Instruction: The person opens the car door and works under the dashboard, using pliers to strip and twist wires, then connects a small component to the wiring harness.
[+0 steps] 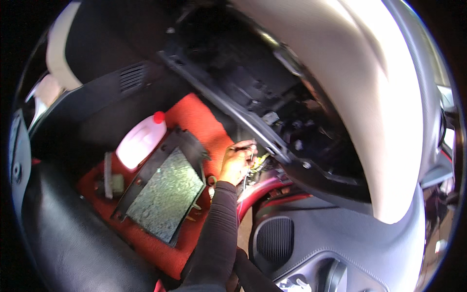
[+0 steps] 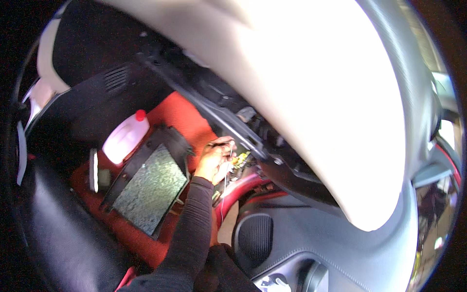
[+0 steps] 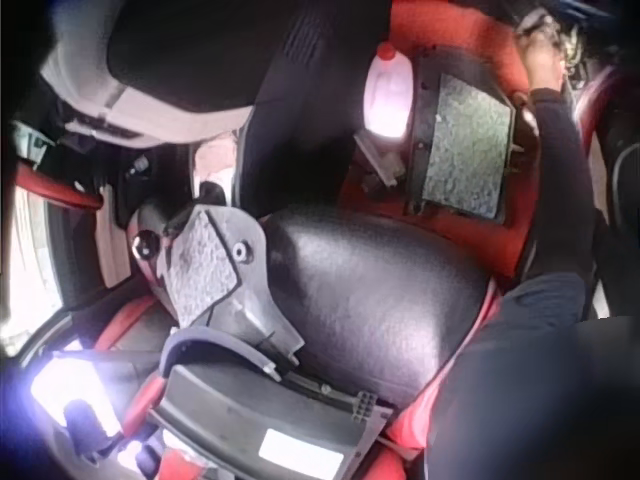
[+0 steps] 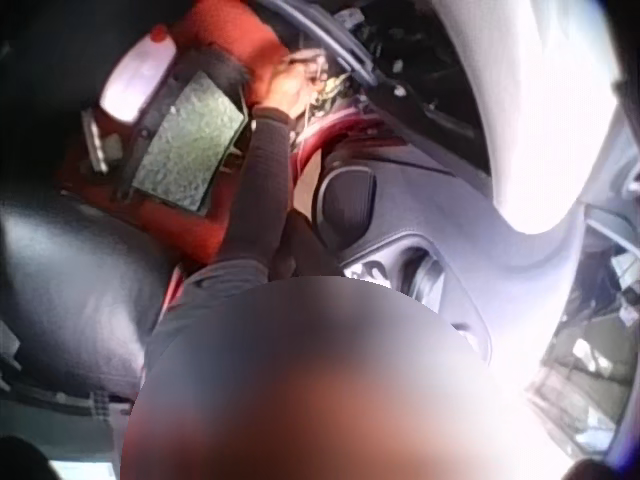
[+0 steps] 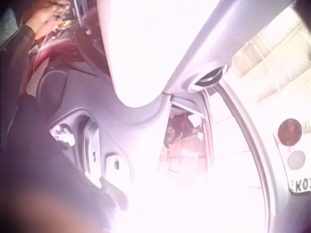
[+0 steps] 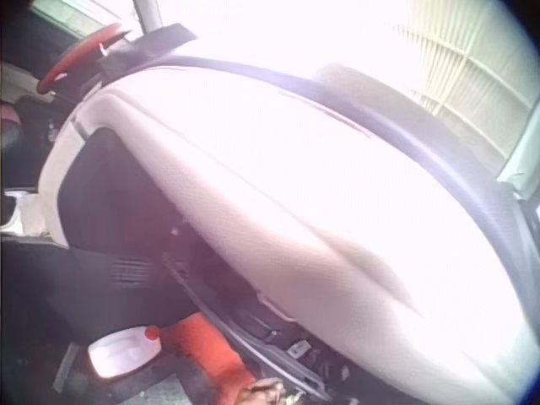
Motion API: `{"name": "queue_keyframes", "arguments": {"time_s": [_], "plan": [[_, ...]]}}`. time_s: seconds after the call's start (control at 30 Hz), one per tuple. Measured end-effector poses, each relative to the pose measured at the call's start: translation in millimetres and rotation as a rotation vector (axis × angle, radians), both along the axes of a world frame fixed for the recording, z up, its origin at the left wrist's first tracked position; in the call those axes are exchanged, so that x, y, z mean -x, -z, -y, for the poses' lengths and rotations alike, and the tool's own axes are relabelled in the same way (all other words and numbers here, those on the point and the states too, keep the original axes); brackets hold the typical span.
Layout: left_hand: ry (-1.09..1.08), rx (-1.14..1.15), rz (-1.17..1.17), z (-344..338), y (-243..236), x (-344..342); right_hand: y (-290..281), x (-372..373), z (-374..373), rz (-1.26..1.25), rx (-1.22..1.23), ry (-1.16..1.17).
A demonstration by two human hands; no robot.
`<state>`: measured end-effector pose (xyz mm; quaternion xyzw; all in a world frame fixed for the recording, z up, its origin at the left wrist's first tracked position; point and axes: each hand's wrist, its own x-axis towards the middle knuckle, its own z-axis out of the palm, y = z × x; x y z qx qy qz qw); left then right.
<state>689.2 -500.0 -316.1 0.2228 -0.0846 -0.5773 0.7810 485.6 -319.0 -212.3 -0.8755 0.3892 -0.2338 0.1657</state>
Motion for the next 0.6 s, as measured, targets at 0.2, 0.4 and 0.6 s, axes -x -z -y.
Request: {"name": "queue_keyframes", "arguments": {"time_s": [0.2,0.4,0.6], "plan": [[-0.156,0.15,-0.168,40.7,-20.1,46.5,15.9,-34.0,69.7,-0.326,0.188,0.02],[-0.143,0.151,-0.198,59.5,-14.8,29.7,113.0,-47.9,158.0,-0.696,0.21,0.17],[0.005,0.115,-0.375,70.5,-1.8,35.9,126.6,-13.7,124.6,-0.787,0.176,0.016]]}}
